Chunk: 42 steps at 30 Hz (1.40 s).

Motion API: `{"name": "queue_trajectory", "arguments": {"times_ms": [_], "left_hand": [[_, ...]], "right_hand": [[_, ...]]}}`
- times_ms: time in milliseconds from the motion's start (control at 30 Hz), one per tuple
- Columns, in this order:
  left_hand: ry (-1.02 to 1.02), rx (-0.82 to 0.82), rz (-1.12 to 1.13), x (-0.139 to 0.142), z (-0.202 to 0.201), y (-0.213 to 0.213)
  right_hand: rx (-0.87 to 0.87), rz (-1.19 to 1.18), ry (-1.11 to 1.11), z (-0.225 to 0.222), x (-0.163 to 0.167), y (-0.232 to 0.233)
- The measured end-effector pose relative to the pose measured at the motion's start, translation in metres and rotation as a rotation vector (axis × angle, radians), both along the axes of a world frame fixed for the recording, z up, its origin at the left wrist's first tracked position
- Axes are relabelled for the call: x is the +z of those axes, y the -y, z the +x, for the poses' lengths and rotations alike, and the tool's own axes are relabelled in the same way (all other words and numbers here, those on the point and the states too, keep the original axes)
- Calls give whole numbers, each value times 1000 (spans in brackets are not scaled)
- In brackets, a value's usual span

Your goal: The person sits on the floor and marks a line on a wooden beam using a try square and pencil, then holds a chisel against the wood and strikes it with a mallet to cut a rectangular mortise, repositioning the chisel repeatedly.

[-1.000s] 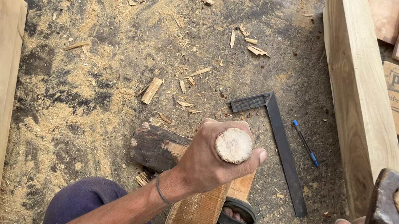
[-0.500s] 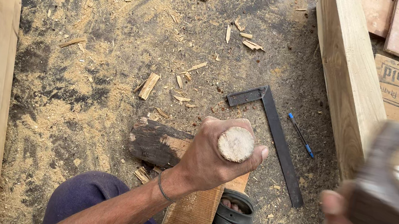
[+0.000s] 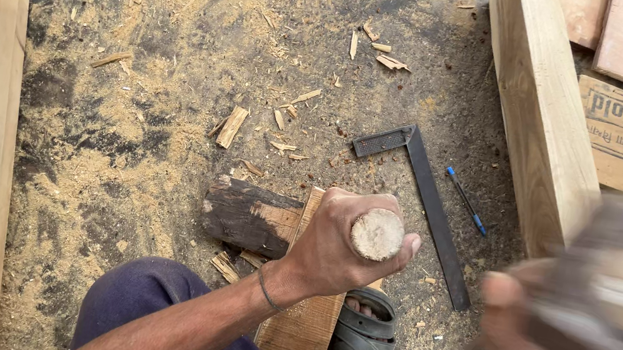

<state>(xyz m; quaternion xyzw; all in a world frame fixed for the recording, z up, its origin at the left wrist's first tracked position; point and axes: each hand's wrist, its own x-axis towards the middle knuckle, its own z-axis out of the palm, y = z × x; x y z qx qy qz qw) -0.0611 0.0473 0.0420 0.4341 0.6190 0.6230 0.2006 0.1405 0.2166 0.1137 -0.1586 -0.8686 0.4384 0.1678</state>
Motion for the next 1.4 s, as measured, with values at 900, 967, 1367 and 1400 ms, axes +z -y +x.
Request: {"name": "queue_trajectory", "arguments": {"times_ms": [900,967,1367,1400], "left_hand": [[284,68,-153,15,-24,9],[288,72,-171,15,-26,7],[274,108,-76,18,-33,15],[275,115,-82,18,-34,15]], "right_hand": [[413,-326,92,123,-134,-89],[406,-446,-17,125,-141,-91],[153,-512,-8,67,-87,-55],[97,-485,-5,60,-79,-47]]}}
